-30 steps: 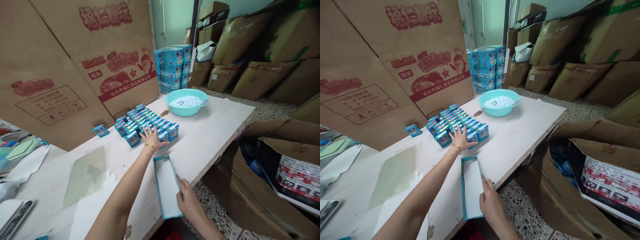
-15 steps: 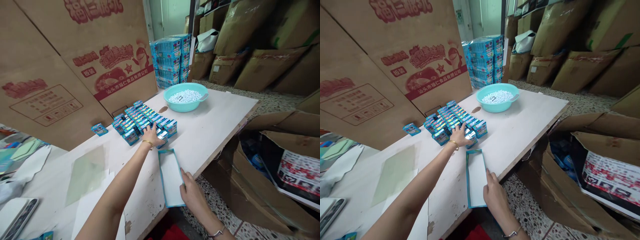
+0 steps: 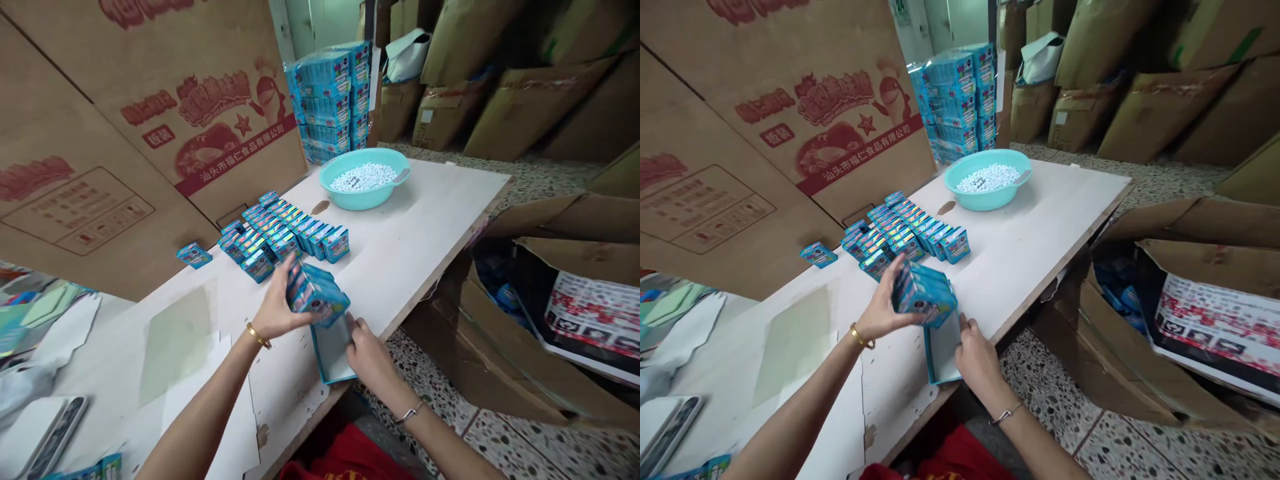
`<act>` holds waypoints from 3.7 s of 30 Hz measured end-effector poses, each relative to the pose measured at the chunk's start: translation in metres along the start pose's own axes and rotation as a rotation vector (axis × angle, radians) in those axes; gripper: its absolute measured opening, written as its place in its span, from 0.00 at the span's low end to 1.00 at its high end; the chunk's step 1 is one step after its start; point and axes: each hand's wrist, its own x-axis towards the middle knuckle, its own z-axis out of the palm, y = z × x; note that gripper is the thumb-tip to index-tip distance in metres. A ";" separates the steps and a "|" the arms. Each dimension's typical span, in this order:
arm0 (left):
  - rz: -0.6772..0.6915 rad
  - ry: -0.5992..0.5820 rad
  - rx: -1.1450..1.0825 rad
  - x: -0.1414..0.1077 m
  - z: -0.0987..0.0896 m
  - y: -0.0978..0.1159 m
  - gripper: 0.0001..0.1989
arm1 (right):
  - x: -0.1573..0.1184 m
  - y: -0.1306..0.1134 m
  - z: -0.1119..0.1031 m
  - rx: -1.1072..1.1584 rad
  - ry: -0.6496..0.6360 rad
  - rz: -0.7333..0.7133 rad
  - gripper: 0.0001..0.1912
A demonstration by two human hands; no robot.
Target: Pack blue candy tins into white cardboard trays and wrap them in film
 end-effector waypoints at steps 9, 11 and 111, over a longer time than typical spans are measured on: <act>-0.054 -0.482 0.437 0.015 0.012 0.025 0.54 | 0.002 0.004 0.008 0.068 0.021 -0.041 0.31; -0.028 -0.518 0.480 0.017 0.015 0.028 0.53 | 0.000 0.002 0.009 0.097 0.021 -0.060 0.35; -0.179 -0.214 0.692 -0.124 0.065 0.074 0.29 | -0.019 0.020 0.022 0.234 -0.101 -0.557 0.27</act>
